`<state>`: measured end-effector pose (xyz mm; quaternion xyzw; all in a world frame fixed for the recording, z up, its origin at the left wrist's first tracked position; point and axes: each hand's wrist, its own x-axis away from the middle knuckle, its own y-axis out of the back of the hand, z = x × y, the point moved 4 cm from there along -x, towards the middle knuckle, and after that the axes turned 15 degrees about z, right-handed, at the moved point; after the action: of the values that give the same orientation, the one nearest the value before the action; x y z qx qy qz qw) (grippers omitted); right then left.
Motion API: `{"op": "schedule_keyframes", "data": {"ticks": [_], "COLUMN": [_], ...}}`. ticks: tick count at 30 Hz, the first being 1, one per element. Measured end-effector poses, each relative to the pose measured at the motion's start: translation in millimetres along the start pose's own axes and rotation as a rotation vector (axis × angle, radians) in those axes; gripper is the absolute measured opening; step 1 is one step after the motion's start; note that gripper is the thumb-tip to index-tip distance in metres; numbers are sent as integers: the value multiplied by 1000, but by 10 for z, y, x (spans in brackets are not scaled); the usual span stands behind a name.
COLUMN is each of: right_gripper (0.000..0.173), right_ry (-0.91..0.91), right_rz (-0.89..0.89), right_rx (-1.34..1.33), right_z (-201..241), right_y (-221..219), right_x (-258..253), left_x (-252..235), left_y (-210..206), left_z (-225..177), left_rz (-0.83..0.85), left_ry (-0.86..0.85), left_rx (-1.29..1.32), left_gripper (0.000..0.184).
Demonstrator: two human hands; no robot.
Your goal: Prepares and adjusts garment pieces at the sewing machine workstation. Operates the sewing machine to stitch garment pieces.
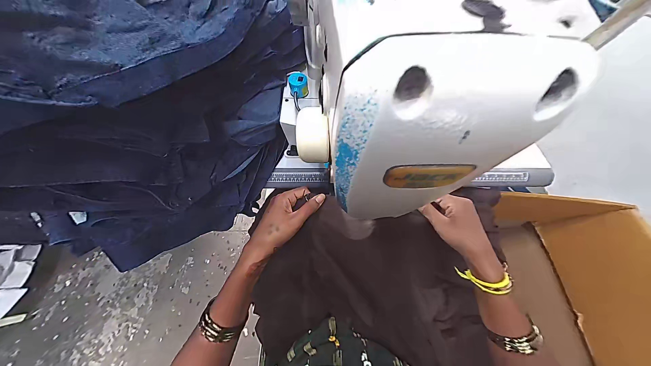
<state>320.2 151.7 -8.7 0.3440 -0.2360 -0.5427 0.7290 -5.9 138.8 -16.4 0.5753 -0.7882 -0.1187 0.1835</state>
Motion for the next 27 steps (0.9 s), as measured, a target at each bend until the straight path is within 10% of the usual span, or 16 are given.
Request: {"op": "schedule_keyframes", "data": {"ticks": [4, 12, 27], "right_gripper": [25, 35, 21], "right_ry": [17, 94, 225], "right_rz": [-100, -94, -403], "right_rx": [314, 553, 123], "right_z": [-7, -49, 166], "right_y": [96, 0, 155], "right_x": [-135, -831, -142], "left_x": [25, -43, -51], "left_y": [-112, -389, -412], "left_z": [-22, -147, -165], "left_rz": [-26, 20, -88], "left_ry": [-159, -92, 24], "left_rx": [-236, 160, 171], "left_gripper": [41, 46, 36]}}
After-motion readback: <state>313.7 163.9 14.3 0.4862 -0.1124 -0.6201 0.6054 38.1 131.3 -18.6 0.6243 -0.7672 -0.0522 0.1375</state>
